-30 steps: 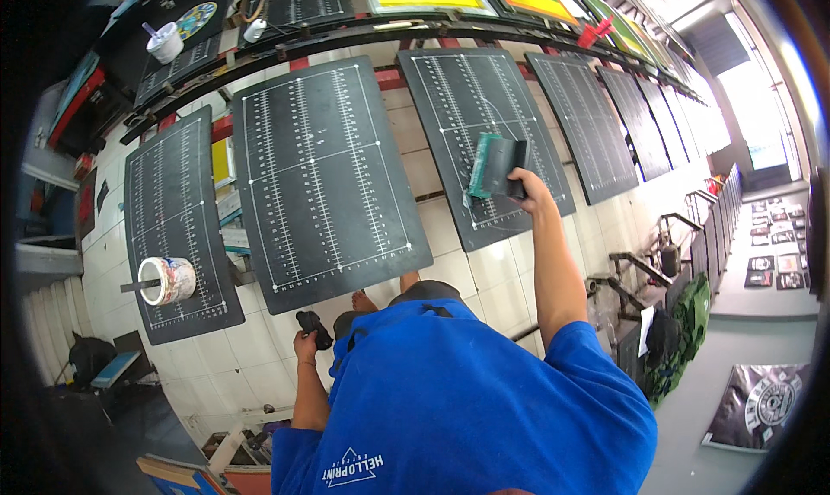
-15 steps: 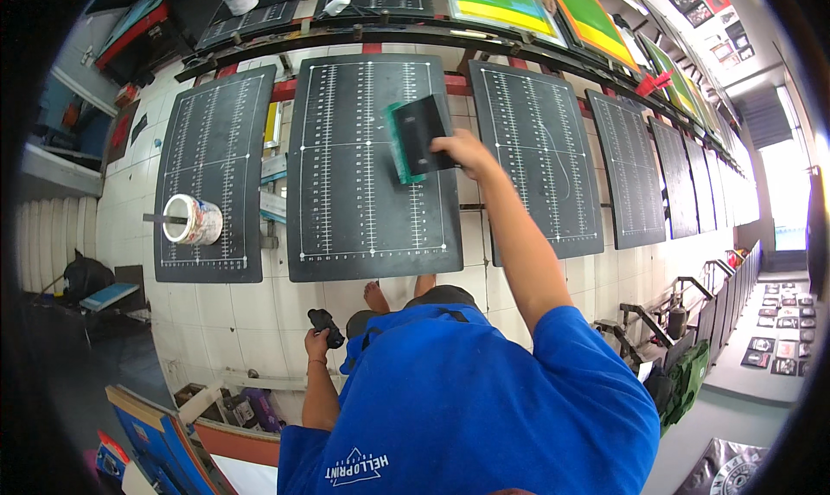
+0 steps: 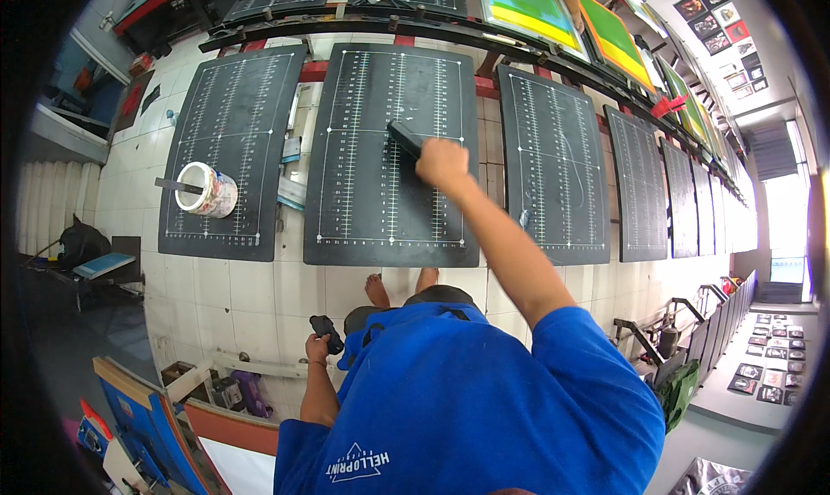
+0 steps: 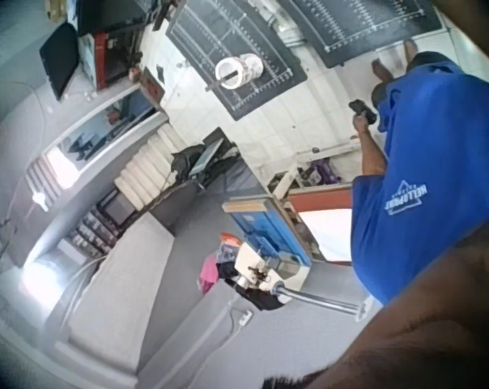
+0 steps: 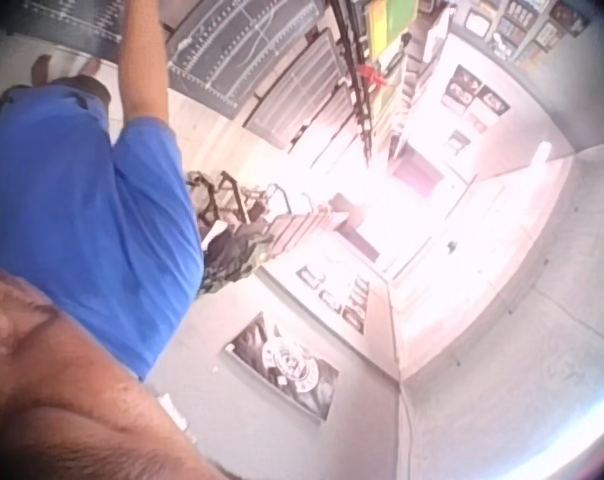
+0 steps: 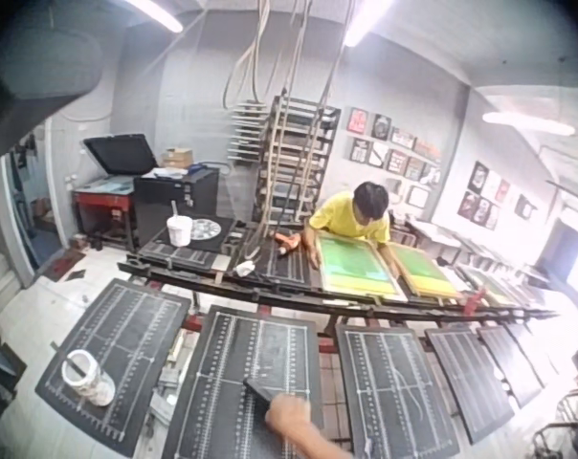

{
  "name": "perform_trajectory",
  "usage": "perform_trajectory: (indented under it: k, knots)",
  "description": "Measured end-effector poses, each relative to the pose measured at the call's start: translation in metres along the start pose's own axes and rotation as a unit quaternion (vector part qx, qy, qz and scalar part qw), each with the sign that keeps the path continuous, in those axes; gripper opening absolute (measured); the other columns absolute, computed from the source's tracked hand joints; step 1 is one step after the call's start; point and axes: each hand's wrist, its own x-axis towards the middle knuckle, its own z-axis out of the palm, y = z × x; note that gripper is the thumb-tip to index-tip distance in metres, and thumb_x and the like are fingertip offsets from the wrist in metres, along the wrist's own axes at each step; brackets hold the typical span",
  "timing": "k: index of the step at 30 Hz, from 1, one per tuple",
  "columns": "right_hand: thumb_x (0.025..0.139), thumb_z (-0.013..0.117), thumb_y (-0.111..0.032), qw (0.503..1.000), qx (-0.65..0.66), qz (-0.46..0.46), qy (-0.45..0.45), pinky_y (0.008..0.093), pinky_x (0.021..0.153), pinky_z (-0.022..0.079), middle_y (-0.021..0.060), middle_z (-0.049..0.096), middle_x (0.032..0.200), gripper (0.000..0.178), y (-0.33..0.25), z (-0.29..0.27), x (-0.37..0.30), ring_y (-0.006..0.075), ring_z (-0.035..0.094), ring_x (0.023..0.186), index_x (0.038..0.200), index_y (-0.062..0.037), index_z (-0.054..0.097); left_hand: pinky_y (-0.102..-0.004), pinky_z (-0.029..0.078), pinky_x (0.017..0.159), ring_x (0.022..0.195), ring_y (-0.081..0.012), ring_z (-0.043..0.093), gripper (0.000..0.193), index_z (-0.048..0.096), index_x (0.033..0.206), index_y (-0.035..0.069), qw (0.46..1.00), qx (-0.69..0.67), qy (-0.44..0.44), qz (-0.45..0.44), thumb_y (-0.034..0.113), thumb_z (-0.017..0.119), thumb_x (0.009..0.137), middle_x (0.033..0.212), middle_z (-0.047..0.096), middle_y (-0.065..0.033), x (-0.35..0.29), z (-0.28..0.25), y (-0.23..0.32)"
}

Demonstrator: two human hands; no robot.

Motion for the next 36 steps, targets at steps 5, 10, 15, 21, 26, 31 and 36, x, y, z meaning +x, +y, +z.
perform_trajectory:
  k: [5, 10, 15, 21, 26, 31, 36]
  knots:
    - [0.087, 0.065, -0.01, 0.967, -0.166, -0.106, 0.164, 0.0338, 0.075, 0.061, 0.0146, 0.061, 0.1, 0.016, -0.03, 0.091, -0.082, 0.0277, 0.066, 0.094, 0.099, 0.0008, 0.065, -0.037, 0.057, 0.078, 0.085, -0.0259, 0.072, 0.04, 0.07, 0.108, -0.005, 0.999, 0.011, -0.012, 0.043, 0.021, 0.08, 0.079, 0.094, 0.074, -0.0186, 0.029, 0.012, 0.025]
    - [0.083, 0.067, -0.012, 0.968, -0.088, -0.135, 0.194, 0.0358, 0.076, 0.061, 0.011, 0.063, 0.101, 0.017, 0.004, 0.08, -0.11, 0.0272, 0.066, 0.094, 0.098, -0.0038, 0.067, -0.0352, 0.056, 0.077, 0.085, -0.0241, 0.071, 0.042, 0.067, 0.113, -0.007, 0.994, 0.047, -0.012, 0.096, 0.018, 0.078, 0.082, 0.097, 0.073, -0.0177, 0.045, 0.018, 0.074]
    - [0.078, 0.072, -0.015, 0.984, 0.114, 0.021, 0.134, 0.0462, 0.088, 0.057, 0.0104, 0.074, 0.112, 0.038, 0.105, 0.021, -0.104, 0.0331, 0.071, 0.104, 0.116, -0.0168, 0.075, -0.0339, 0.054, 0.074, 0.081, -0.0213, 0.068, 0.038, 0.066, 0.112, -0.007, 0.997, -0.011, -0.021, 0.08, 0.016, 0.078, 0.084, 0.094, 0.072, -0.0142, 0.051, 0.009, 0.086]
    - [0.081, 0.068, -0.027, 0.923, 0.087, 0.327, 0.182, 0.0527, 0.09, 0.055, 0.0204, 0.075, 0.107, 0.039, 0.311, -0.015, -0.084, 0.0417, 0.071, 0.104, 0.117, -0.013, 0.074, -0.0354, 0.056, 0.074, 0.082, -0.0226, 0.069, 0.039, 0.066, 0.111, -0.007, 0.996, -0.02, 0.002, 0.087, 0.016, 0.079, 0.083, 0.094, 0.073, -0.0163, 0.036, -0.009, 0.058]
    - [0.083, 0.066, -0.027, 0.841, 0.024, 0.515, 0.166, 0.0493, 0.091, 0.058, 0.0199, 0.076, 0.113, 0.038, 0.391, -0.003, -0.095, 0.0405, 0.072, 0.109, 0.112, -0.005, 0.077, -0.0367, 0.059, 0.072, 0.08, -0.0246, 0.072, 0.038, 0.066, 0.11, -0.006, 1.0, 0.023, 0.011, 0.005, 0.016, 0.079, 0.083, 0.091, 0.073, -0.0172, -0.004, -0.001, 0.042]
    - [0.087, 0.063, -0.031, 0.887, 0.054, 0.443, 0.119, 0.047, 0.09, 0.059, 0.0217, 0.075, 0.114, 0.037, 0.348, -0.027, -0.007, 0.0376, 0.073, 0.109, 0.106, -0.0026, 0.078, -0.0335, 0.056, 0.072, 0.08, -0.0201, 0.07, 0.03, 0.066, 0.105, -0.004, 0.996, 0.078, 0.014, 0.043, 0.014, 0.078, 0.084, 0.089, 0.073, -0.0138, -0.032, 0.027, 0.051]
    - [0.086, 0.065, -0.024, 0.935, 0.084, 0.313, 0.142, 0.0455, 0.089, 0.059, 0.0235, 0.074, 0.114, 0.032, 0.336, -0.055, 0.09, 0.0391, 0.073, 0.106, 0.103, -0.0014, 0.078, -0.031, 0.05, 0.073, 0.079, -0.0149, 0.061, 0.021, 0.066, 0.099, 0.0, 0.993, 0.063, 0.002, 0.103, 0.015, 0.076, 0.087, 0.085, 0.067, -0.0048, -0.04, 0.064, 0.098]
